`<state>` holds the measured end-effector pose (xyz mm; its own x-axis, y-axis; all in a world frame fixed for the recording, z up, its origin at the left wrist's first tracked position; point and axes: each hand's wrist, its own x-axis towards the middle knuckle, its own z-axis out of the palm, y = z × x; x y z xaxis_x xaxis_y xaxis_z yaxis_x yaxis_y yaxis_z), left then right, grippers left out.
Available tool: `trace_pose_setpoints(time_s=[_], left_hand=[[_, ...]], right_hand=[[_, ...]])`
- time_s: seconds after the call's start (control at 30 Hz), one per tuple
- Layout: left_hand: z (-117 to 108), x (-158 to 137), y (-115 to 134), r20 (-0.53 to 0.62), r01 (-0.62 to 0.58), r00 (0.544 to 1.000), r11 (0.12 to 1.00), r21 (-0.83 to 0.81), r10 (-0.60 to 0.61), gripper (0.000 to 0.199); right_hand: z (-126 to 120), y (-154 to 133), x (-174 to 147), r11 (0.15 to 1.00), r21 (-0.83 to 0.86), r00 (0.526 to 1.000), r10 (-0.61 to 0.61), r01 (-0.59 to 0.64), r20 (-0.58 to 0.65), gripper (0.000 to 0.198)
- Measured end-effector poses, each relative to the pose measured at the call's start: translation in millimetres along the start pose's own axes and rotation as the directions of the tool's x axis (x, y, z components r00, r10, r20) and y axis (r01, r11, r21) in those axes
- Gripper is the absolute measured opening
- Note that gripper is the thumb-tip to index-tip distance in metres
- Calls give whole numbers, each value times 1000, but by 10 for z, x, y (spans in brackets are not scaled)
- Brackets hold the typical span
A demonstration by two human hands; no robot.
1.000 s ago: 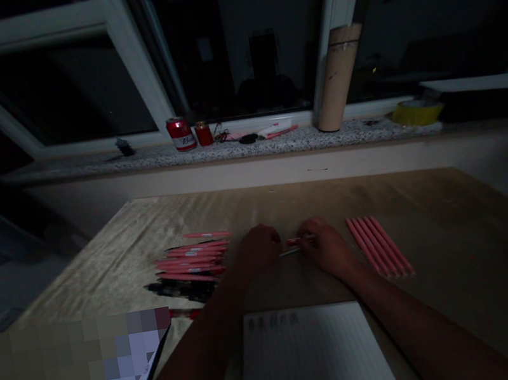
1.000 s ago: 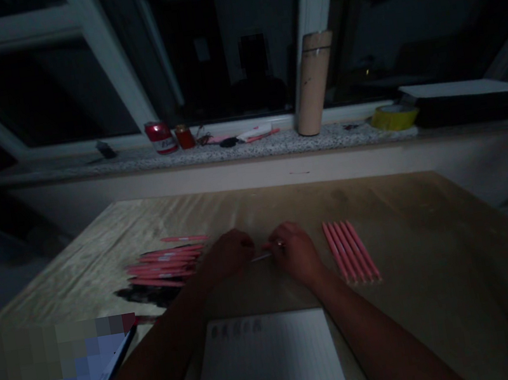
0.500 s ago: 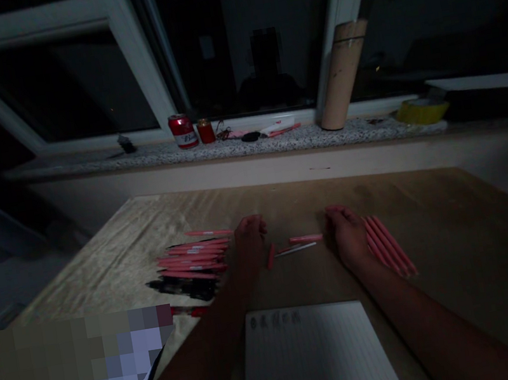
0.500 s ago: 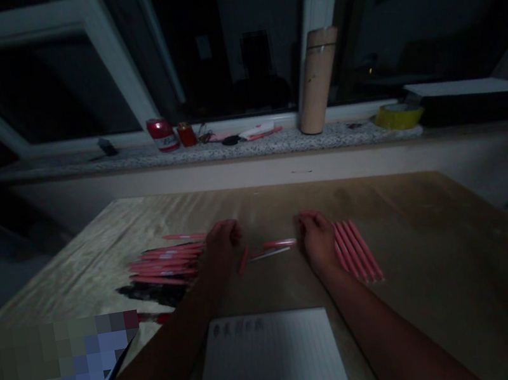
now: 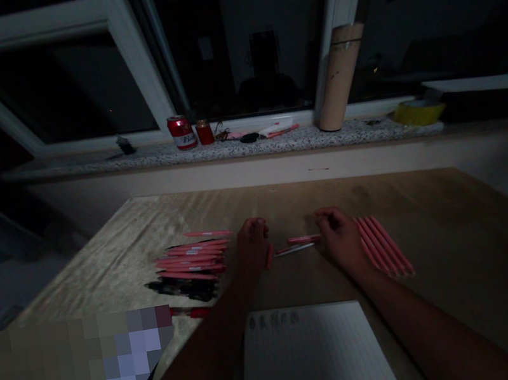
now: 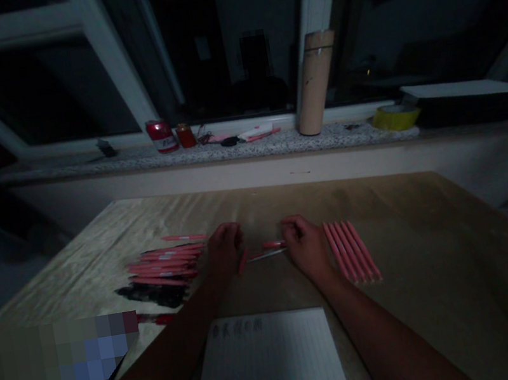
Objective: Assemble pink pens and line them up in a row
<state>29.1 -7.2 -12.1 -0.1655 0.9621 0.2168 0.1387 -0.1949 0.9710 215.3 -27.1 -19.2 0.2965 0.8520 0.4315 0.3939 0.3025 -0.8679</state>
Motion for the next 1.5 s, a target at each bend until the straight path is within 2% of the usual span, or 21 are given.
trace_pose_setpoints(time_s=[0.03, 0.1, 0.17, 0.23, 0.33, 0.4, 0.47, 0.57, 0.67, 0.77, 0.9, 1.0, 1.13, 1.3, 1.5], left_hand=[[3, -9, 0, 11, 4, 1000, 1000, 1, -4, 27], [8, -23, -2, 51, 27, 998, 1000, 0, -27, 27], [0, -28, -2, 102, 57, 993, 998, 16, -58, 27], [-26, -17, 11, 149, 51, 987, 995, 89, -64, 24], [-95, 9, 72, 236, -12, 970, 962, 274, -55, 22], [-145, 12, 127, 309, -60, 948, 910, 410, -76, 22], [-183, -12, 175, 328, -103, 938, 820, 563, -108, 23], [-216, -82, 207, 246, -138, 965, 618, 774, -93, 27], [-230, -142, 204, 257, -190, 964, 505, 842, -65, 32], [-226, -166, 198, 314, -241, 947, 493, 836, -69, 32], [-208, -177, 184, 264, -211, 963, 479, 852, -45, 32], [-206, -183, 166, 273, -225, 962, 500, 837, -24, 31], [-211, -184, 155, 313, -255, 949, 511, 821, -29, 29], [-204, -189, 165, 355, -282, 934, 523, 804, -42, 25], [-192, -199, 149, 399, -321, 917, 546, 774, -26, 24]], right_hand=[[2, -67, -34, 994, -74, 993, -73, 80, 94, 19], [21, -191, -95, 951, -180, 931, -189, 253, 311, 19], [44, -272, -133, 900, -228, 850, -230, 371, 474, 19], [45, -298, -145, 868, -271, 813, -222, 417, 538, 19], [-19, -271, -141, 843, -330, 812, -192, 424, 552, 21], [-85, -242, -146, 823, -356, 796, -178, 443, 579, 24], [-139, -220, -162, 805, -378, 791, -175, 458, 586, 25], [-173, -197, -190, 785, -412, 797, -167, 464, 580, 24], [-170, -177, -203, 779, -409, 789, -171, 475, 591, 22], [-171, -171, -204, 780, -406, 790, -176, 477, 588, 20], [-196, -205, -208, 811, -363, 795, -194, 460, 575, 19], [-215, -220, -212, 835, -318, 799, -217, 449, 560, 21], [-215, -190, -219, 821, -325, 761, -191, 470, 620, 20], [-203, -203, -224, 804, -357, 748, -155, 475, 646, 18], [-202, -244, -227, 812, -312, 705, -164, 494, 690, 15]])
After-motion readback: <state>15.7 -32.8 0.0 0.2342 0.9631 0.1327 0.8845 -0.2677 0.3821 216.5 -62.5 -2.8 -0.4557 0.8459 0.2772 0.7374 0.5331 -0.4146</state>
